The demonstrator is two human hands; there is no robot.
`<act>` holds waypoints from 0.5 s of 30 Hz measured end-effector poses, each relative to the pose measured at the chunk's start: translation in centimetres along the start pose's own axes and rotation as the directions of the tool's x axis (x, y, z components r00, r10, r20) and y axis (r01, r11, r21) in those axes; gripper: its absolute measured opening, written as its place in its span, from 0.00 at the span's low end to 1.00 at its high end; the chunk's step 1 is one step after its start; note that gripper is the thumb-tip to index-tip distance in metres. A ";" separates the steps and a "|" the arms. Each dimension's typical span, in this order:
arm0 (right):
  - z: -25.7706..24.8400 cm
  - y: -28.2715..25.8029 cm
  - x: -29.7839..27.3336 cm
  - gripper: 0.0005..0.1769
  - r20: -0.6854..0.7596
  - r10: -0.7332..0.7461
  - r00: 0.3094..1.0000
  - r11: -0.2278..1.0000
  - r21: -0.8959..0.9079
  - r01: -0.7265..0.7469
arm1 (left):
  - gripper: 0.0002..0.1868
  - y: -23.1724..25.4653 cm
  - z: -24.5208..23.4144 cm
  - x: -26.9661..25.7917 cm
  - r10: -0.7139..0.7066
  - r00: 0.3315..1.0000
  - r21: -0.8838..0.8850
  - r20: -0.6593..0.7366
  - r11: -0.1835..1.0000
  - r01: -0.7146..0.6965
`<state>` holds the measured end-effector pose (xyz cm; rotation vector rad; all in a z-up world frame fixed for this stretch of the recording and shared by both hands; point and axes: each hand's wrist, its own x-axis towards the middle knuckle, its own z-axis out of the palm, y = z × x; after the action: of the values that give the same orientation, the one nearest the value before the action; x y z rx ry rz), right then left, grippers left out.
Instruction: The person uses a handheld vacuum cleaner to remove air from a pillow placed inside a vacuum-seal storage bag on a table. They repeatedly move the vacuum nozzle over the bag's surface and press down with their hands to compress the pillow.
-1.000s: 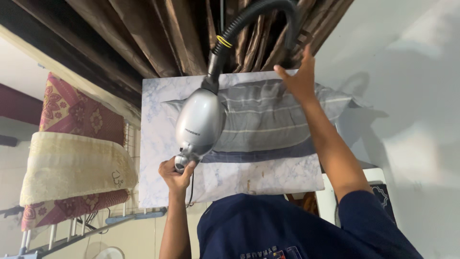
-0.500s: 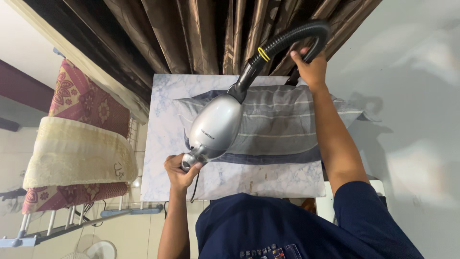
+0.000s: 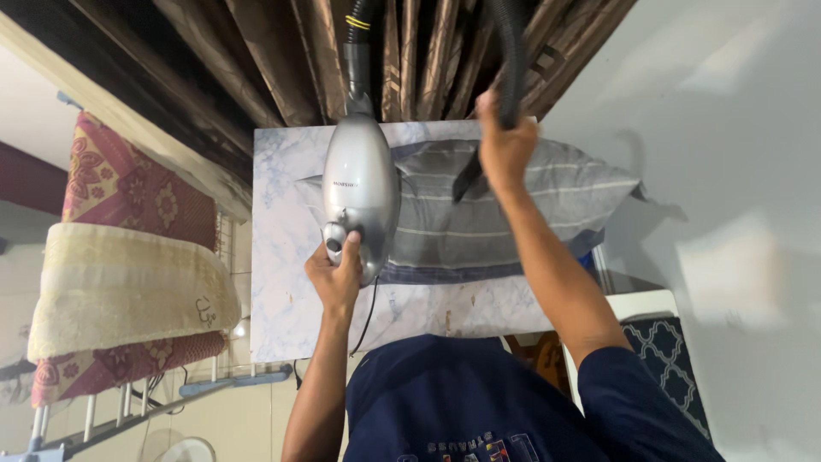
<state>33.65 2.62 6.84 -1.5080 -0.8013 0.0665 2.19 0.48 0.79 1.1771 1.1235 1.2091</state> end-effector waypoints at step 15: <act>-6.3 -0.6 -5.4 0.17 0.670 0.628 0.397 0.740 -0.354 -0.572 | 0.23 0.0 3.0 1.3 0.006 0.977 0.259 0.215 0.964 -0.063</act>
<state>32.57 -5.57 5.95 -1.7780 -0.8472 1.3476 5.28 1.69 1.05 1.4970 1.1285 0.9510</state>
